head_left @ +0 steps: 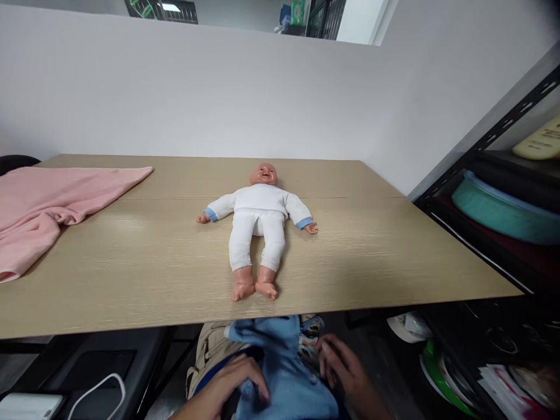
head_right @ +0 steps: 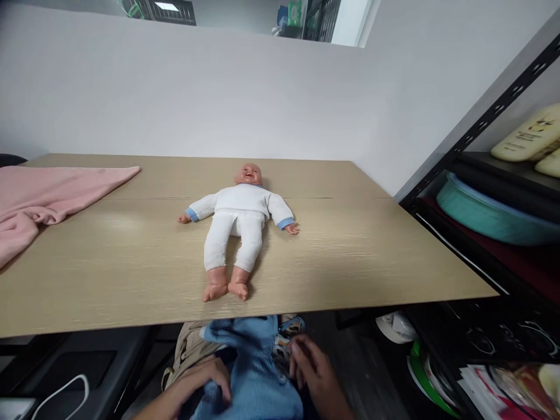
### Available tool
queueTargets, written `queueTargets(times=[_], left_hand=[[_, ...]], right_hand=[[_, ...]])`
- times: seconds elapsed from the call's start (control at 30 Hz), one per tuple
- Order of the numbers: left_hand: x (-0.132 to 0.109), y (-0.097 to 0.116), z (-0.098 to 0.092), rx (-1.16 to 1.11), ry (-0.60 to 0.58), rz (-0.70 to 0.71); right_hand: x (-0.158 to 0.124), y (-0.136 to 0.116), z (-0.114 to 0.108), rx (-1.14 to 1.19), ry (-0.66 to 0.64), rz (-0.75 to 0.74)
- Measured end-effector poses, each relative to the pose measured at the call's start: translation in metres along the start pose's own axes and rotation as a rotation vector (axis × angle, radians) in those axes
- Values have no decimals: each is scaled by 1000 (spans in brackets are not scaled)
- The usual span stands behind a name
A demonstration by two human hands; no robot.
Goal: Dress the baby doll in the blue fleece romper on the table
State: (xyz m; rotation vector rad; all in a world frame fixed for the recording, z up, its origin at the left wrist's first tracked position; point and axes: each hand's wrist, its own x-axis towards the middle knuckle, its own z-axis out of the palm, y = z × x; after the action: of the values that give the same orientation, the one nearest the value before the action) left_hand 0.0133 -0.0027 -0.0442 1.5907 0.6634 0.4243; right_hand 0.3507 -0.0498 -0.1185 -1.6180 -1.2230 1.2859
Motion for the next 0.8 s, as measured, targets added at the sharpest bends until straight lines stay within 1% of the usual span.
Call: queueTargets(times=[0.07, 0.1, 0.13, 0.17, 0.23, 0.3, 0.37, 0.47, 0.53, 0.6, 0.67, 0.73, 0.8], left_hand=[[3, 12, -2, -31, -51, 32], [6, 16, -3, -35, -53, 26], [10, 18, -4, -35, -39, -6], [16, 18, -6, -35, -22, -53], [30, 16, -10, -33, -19, -157], [44, 13, -15, -8, -78, -220], [57, 10, -18, 81, -148, -210], [72, 8, -17, 267, -156, -146], [78, 9, -14, 353, -162, -110], [82, 13, -11, 380, -172, -66], [86, 15, -8, 374, -176, -14], [94, 12, -5, 362, -181, 22], [105, 2, 1, 384, -200, 24]], right_hand=[[9, 18, -8, -192, 202, 27], [13, 27, -11, -277, 273, 19], [15, 35, -12, -332, 308, 15], [17, 43, -11, -361, 306, 21], [16, 52, -7, -359, 231, 57], [13, 51, -1, -343, 148, 88], [10, 42, 4, -350, 92, 89], [6, 24, 11, -343, 7, 54], [5, 17, 15, -334, -37, 16], [4, 15, 18, -361, -41, -7], [1, 14, 19, -463, 6, 2], [-3, 13, 16, -635, 72, 65], [-7, 10, 10, -806, 92, 166]])
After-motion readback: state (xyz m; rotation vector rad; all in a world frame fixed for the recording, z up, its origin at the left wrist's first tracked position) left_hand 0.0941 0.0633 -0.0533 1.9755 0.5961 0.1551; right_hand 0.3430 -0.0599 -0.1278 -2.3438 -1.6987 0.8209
